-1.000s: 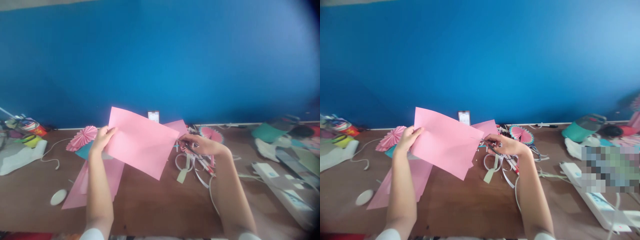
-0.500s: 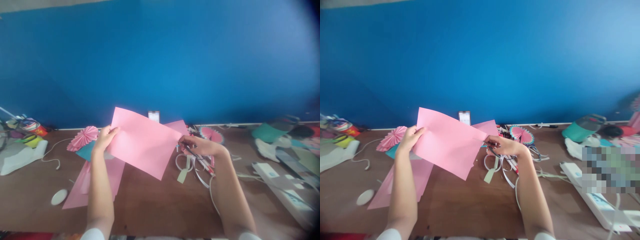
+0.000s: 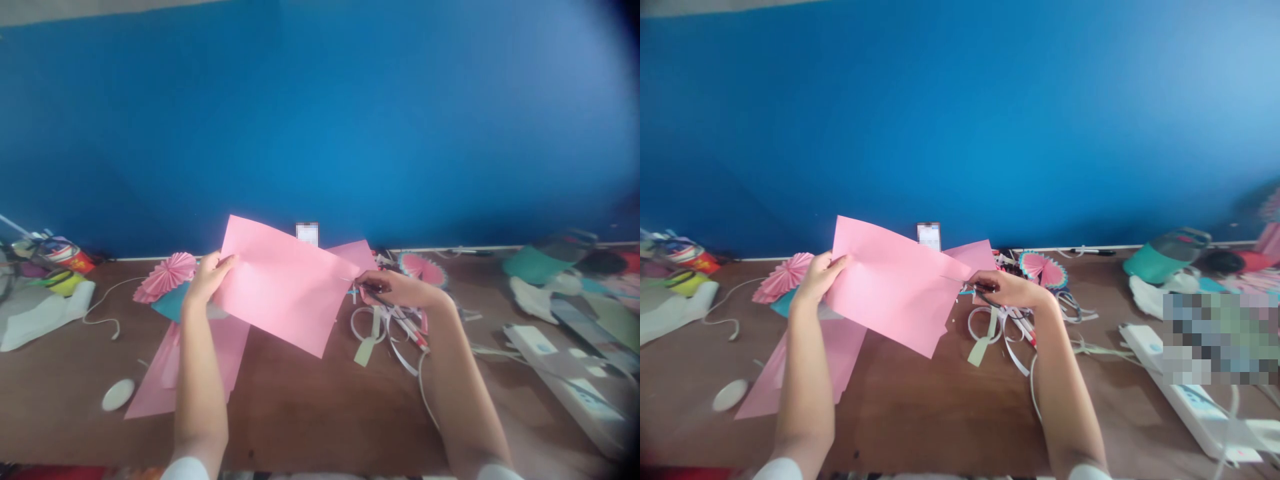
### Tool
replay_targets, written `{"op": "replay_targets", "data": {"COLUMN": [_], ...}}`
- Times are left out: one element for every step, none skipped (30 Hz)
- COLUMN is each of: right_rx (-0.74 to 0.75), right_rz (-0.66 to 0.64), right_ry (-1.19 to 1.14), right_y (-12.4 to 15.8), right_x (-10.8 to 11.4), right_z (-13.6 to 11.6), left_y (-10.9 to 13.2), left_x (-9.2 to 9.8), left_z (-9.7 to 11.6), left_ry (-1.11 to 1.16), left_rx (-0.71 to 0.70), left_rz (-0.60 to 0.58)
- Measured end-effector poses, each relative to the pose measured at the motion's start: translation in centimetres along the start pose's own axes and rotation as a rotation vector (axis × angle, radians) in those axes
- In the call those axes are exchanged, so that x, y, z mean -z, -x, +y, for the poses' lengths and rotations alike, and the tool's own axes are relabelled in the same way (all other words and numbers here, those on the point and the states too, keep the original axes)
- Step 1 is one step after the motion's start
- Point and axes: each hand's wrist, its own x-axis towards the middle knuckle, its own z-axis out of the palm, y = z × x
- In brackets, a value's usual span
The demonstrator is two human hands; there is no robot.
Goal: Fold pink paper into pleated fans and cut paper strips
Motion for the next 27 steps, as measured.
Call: {"op": "replay_targets", "data": {"right_rx": [-0.005,-0.007,-0.006,-0.004,-0.002,0.0,0.002,0.002,0.002,0.0,-0.003,-0.006,-0.009,-0.013,-0.015,-0.017,-0.021,-0.028,-0.036,-0.046,-0.056,-0.063,-0.066,-0.067,-0.067,-0.068,-0.069], "right_rz": [0.007,0.014,0.022,0.031,0.038,0.046,0.054,0.059,0.06,0.057,0.055,0.055,0.057,0.065,0.076,0.087,0.093,0.095,0.094,0.092,0.091,0.091,0.094,0.097,0.097,0.099,0.102], "right_ry": [0.0,-0.002,-0.004,-0.004,-0.004,-0.002,0.001,0.005,0.007,0.006,0.003,0.002,0.005,0.01,0.016,0.021,0.021,0.014,-0.002,-0.019,-0.036,-0.049,-0.058,-0.059,-0.055,-0.046,-0.035], "right_y": [0.0,0.0,0.0,0.0,-0.1,-0.1,-0.1,-0.2,-0.2,-0.2,-0.3,-0.3,-0.3,-0.4,-0.4,-0.3,-0.3,-0.3,-0.3,-0.2,-0.2,-0.1,-0.1,-0.1,-0.1,-0.1,0.0], "right_x": [0.0,0.0,0.0,0.0,0.0,0.0,0.1,0.1,0.1,0.1,0.1,0.1,0.1,0.1,0.1,0.1,0.1,0.2,0.2,0.2,0.2,0.2,0.3,0.3,0.3,0.4,0.4], "right_z": [0.0,0.1,0.2,0.3,0.4,0.5,0.7,0.8,0.9,1.1,1.2,1.3,1.3,1.4,1.4,1.4,1.4,1.4,1.5,1.5,1.6,1.6,1.7,1.8,1.8,1.9,2.0], "left_y": [0.0,-0.1,-0.1,-0.1,-0.1,-0.1,-0.1,-0.2,-0.2,-0.2,-0.2,-0.2,-0.2,-0.2,-0.2,-0.2,-0.2,-0.2,-0.3,-0.3,-0.3,-0.3,-0.3,-0.2,-0.2,-0.1,-0.1], "left_x": [0.0,0.0,0.0,0.0,0.1,0.1,0.1,0.1,0.1,0.1,0.1,0.1,0.1,0.1,0.1,0.1,0.1,0.1,0.1,0.1,0.1,0.1,0.1,0.1,0.0,0.0,0.0], "left_z": [-0.1,-0.2,-0.3,-0.4,-0.5,-0.6,-0.7,-0.7,-0.8,-0.8,-0.8,-0.8,-0.8,-0.9,-0.9,-0.9,-1.0,-1.0,-1.0,-1.0,-1.0,-1.0,-0.9,-0.8,-0.7,-0.6,-0.4], "left_ry": [-0.003,-0.006,-0.008,-0.008,-0.006,0.0,0.008,0.011,0.011,0.01,0.01,0.01,0.012,0.019,0.026,0.03,0.029,0.023,0.013,0.002,-0.006,-0.01,-0.011,-0.01,-0.008,-0.009,-0.012], "left_rx": [-0.002,-0.002,-0.004,-0.005,-0.007,-0.009,-0.01,-0.009,-0.005,0.0,0.005,0.007,0.005,0.001,-0.004,-0.007,-0.008,-0.009,-0.009,-0.012,-0.017,-0.023,-0.029,-0.032,-0.031,-0.025,-0.015], "left_rz": [0.003,0.006,0.01,0.017,0.022,0.022,0.02,0.018,0.022,0.027,0.032,0.037,0.04,0.035,0.027,0.023,0.023,0.028,0.037,0.043,0.049,0.052,0.052,0.052,0.053,0.056,0.059]}}
